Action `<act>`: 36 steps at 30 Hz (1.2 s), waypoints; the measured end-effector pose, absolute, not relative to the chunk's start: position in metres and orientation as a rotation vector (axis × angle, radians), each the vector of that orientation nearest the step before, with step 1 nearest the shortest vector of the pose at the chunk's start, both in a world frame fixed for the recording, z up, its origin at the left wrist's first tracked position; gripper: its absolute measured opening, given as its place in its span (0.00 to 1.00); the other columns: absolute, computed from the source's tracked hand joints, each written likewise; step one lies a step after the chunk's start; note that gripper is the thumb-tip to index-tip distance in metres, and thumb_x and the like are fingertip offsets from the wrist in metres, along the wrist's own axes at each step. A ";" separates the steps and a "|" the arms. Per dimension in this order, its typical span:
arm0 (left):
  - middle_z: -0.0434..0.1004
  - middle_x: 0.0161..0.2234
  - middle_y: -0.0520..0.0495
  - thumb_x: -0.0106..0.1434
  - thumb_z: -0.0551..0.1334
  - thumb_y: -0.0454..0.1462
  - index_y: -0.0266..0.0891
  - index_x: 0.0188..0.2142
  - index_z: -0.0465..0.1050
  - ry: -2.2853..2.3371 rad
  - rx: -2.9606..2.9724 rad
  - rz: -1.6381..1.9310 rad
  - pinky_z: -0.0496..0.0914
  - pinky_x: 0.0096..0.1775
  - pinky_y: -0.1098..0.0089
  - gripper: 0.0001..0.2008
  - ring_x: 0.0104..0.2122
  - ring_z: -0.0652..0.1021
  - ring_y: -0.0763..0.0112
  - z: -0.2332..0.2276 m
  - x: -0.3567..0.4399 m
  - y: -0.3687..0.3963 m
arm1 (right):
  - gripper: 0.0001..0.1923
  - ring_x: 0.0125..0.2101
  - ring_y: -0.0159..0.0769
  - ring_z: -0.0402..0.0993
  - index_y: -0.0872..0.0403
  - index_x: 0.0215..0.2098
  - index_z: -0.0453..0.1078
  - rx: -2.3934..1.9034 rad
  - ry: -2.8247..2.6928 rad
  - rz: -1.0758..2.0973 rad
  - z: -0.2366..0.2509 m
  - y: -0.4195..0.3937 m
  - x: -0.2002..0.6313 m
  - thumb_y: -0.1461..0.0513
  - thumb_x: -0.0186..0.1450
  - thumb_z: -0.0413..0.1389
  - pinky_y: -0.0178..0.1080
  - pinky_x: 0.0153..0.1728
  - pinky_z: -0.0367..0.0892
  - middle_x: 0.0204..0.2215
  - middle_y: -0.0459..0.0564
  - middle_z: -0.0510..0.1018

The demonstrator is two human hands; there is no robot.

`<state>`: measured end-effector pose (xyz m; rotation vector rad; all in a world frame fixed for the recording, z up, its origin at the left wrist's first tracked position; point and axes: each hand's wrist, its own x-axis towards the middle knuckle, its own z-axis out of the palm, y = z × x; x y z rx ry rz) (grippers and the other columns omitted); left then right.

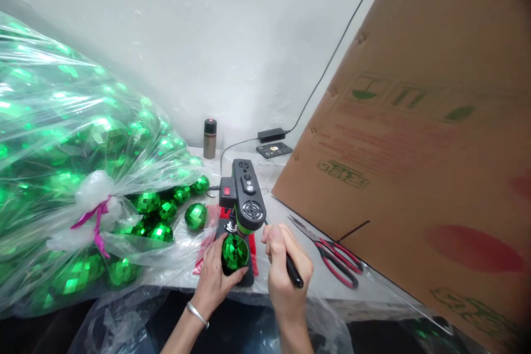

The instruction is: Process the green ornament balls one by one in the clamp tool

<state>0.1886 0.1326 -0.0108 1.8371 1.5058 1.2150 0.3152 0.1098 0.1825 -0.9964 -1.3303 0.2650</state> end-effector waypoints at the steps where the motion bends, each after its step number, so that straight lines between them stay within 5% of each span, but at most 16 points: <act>1: 0.77 0.60 0.30 0.58 0.72 0.46 0.38 0.65 0.65 1.500 1.870 1.219 0.73 0.59 0.40 0.38 0.60 0.78 0.39 -0.011 0.190 0.135 | 0.18 0.23 0.26 0.63 0.51 0.27 0.61 -0.995 -1.328 0.271 0.182 0.110 0.315 0.65 0.77 0.49 0.30 0.25 0.60 0.23 0.39 0.64; 7: 0.81 0.53 0.33 0.53 0.72 0.44 0.37 0.62 0.66 1.427 2.008 1.289 0.77 0.55 0.42 0.39 0.53 0.82 0.42 -0.014 0.192 0.153 | 0.18 0.23 0.26 0.62 0.51 0.28 0.62 -0.997 -1.334 0.275 0.178 0.109 0.316 0.65 0.77 0.49 0.31 0.24 0.59 0.23 0.39 0.64; 26: 0.82 0.51 0.34 0.51 0.71 0.41 0.37 0.61 0.67 1.403 2.060 1.230 0.79 0.52 0.46 0.38 0.51 0.83 0.43 -0.007 0.193 0.153 | 0.18 0.24 0.30 0.68 0.52 0.29 0.67 -1.008 -1.247 0.148 0.138 0.110 0.310 0.65 0.77 0.47 0.36 0.25 0.59 0.24 0.43 0.68; 36: 0.82 0.50 0.33 0.51 0.71 0.40 0.35 0.61 0.65 1.382 2.106 1.251 0.80 0.50 0.47 0.38 0.49 0.83 0.43 -0.003 0.193 0.152 | 0.19 0.19 0.29 0.61 0.52 0.27 0.65 -1.030 -1.181 0.134 0.137 0.110 0.307 0.61 0.77 0.49 0.36 0.21 0.54 0.22 0.42 0.68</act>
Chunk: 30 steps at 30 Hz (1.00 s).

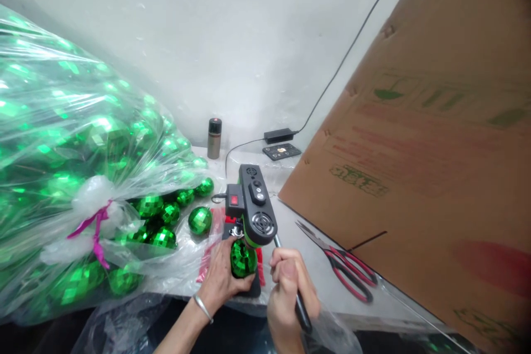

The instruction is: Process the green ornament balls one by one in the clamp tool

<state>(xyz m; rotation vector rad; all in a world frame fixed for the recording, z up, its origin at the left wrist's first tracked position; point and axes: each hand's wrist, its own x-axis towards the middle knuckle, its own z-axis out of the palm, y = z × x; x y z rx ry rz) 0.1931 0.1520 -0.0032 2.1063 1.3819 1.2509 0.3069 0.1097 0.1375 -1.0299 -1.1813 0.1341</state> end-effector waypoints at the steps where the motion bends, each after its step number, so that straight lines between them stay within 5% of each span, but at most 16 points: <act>1: 0.82 0.50 0.33 0.51 0.71 0.39 0.35 0.61 0.65 1.382 2.113 1.251 0.80 0.50 0.47 0.38 0.49 0.83 0.43 -0.003 0.193 0.152 | 0.19 0.19 0.29 0.59 0.52 0.27 0.66 -1.034 -1.175 0.139 0.137 0.110 0.307 0.60 0.77 0.49 0.36 0.20 0.52 0.21 0.42 0.67; 30: 0.81 0.50 0.34 0.49 0.72 0.40 0.36 0.60 0.67 1.392 1.960 1.202 0.79 0.51 0.44 0.38 0.49 0.82 0.43 -0.005 0.198 0.154 | 0.20 0.20 0.28 0.61 0.52 0.24 0.62 -0.905 -1.078 0.143 0.127 0.119 0.301 0.61 0.76 0.50 0.33 0.21 0.59 0.23 0.42 0.67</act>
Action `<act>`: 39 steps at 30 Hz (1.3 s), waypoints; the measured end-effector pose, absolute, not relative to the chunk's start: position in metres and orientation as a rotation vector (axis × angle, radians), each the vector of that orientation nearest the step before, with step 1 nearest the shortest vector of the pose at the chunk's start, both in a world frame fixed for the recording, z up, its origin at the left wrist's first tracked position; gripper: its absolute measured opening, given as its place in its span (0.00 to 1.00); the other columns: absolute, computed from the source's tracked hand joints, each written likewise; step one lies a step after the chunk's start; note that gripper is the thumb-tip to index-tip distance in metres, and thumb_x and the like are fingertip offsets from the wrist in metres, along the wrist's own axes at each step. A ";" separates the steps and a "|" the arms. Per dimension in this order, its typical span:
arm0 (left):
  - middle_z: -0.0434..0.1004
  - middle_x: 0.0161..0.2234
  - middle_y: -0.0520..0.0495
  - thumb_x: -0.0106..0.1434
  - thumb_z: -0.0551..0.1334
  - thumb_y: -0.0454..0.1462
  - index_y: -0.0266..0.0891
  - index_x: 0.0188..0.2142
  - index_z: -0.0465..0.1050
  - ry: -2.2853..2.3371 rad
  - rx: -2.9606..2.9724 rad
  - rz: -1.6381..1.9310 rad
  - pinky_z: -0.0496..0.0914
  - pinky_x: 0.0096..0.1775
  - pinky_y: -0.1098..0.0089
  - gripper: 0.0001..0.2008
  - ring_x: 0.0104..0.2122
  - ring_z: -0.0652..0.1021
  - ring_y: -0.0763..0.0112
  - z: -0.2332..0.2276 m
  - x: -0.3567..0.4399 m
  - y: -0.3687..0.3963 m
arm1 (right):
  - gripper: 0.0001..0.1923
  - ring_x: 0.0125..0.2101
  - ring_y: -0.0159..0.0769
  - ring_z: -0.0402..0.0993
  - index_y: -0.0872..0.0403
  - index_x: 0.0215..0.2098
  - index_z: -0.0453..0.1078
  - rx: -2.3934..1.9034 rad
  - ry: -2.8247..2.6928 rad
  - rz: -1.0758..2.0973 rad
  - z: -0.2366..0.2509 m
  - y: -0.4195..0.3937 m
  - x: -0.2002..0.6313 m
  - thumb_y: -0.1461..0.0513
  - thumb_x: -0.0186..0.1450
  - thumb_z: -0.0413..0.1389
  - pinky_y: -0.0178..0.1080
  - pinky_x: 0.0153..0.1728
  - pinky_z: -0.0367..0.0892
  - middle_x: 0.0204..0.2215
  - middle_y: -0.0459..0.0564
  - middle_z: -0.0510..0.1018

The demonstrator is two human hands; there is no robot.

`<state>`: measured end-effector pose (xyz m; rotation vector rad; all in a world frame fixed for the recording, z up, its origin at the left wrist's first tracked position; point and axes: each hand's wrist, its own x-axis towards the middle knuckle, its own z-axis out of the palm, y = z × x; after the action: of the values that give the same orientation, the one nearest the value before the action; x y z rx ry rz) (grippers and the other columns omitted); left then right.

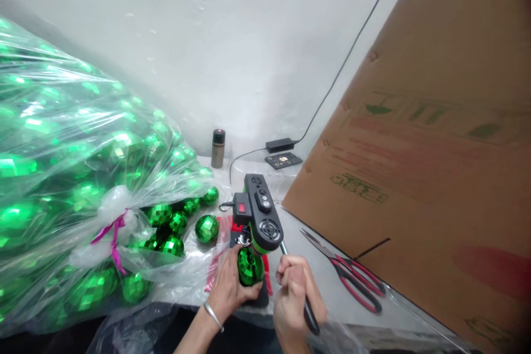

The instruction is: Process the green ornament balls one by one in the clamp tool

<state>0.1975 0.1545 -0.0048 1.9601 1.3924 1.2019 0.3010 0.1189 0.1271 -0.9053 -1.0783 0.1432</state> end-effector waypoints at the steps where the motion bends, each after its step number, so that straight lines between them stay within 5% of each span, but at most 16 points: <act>1: 0.81 0.50 0.34 0.49 0.72 0.40 0.36 0.60 0.67 1.393 1.962 1.206 0.79 0.52 0.44 0.39 0.50 0.82 0.43 -0.005 0.198 0.155 | 0.20 0.20 0.28 0.61 0.52 0.24 0.62 -0.906 -1.069 0.145 0.127 0.119 0.300 0.61 0.76 0.50 0.33 0.21 0.59 0.23 0.42 0.67; 20: 0.80 0.51 0.31 0.49 0.73 0.40 0.34 0.60 0.66 1.364 1.894 1.176 0.77 0.54 0.42 0.40 0.52 0.81 0.40 -0.003 0.199 0.154 | 0.25 0.23 0.30 0.67 0.52 0.21 0.62 -0.812 -1.082 0.083 0.099 0.125 0.298 0.57 0.77 0.51 0.34 0.25 0.63 0.24 0.43 0.70; 27: 0.79 0.56 0.31 0.49 0.76 0.39 0.35 0.63 0.67 1.411 1.826 1.075 0.74 0.60 0.41 0.42 0.58 0.79 0.40 0.008 0.192 0.155 | 0.24 0.21 0.29 0.63 0.52 0.22 0.61 -1.033 -1.118 0.262 0.168 0.115 0.306 0.56 0.77 0.53 0.35 0.24 0.57 0.20 0.41 0.64; 33: 0.74 0.64 0.30 0.55 0.78 0.47 0.41 0.70 0.60 1.501 2.025 1.240 0.77 0.59 0.47 0.49 0.62 0.77 0.41 -0.043 0.167 0.075 | 0.25 0.20 0.29 0.61 0.52 0.22 0.64 -1.089 -1.093 0.282 0.176 0.112 0.303 0.51 0.76 0.53 0.35 0.24 0.56 0.19 0.40 0.63; 36: 0.79 0.59 0.34 0.66 0.70 0.45 0.47 0.70 0.62 1.617 2.189 1.279 0.81 0.52 0.56 0.36 0.57 0.82 0.47 -0.055 0.156 0.036 | 0.25 0.22 0.30 0.63 0.51 0.22 0.64 -1.049 -1.113 0.265 0.163 0.111 0.303 0.53 0.77 0.52 0.36 0.25 0.58 0.20 0.42 0.65; 39: 0.78 0.61 0.34 0.74 0.58 0.43 0.44 0.71 0.60 1.633 2.279 1.325 0.80 0.54 0.58 0.28 0.60 0.80 0.52 -0.020 0.143 0.054 | 0.25 0.23 0.30 0.63 0.52 0.22 0.64 -1.025 -1.131 0.235 0.158 0.111 0.304 0.54 0.77 0.52 0.35 0.25 0.58 0.21 0.42 0.66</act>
<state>0.1431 0.0538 -0.0198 2.2790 1.6333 1.3250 0.3040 0.1114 0.1576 -1.0255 -1.1311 0.2352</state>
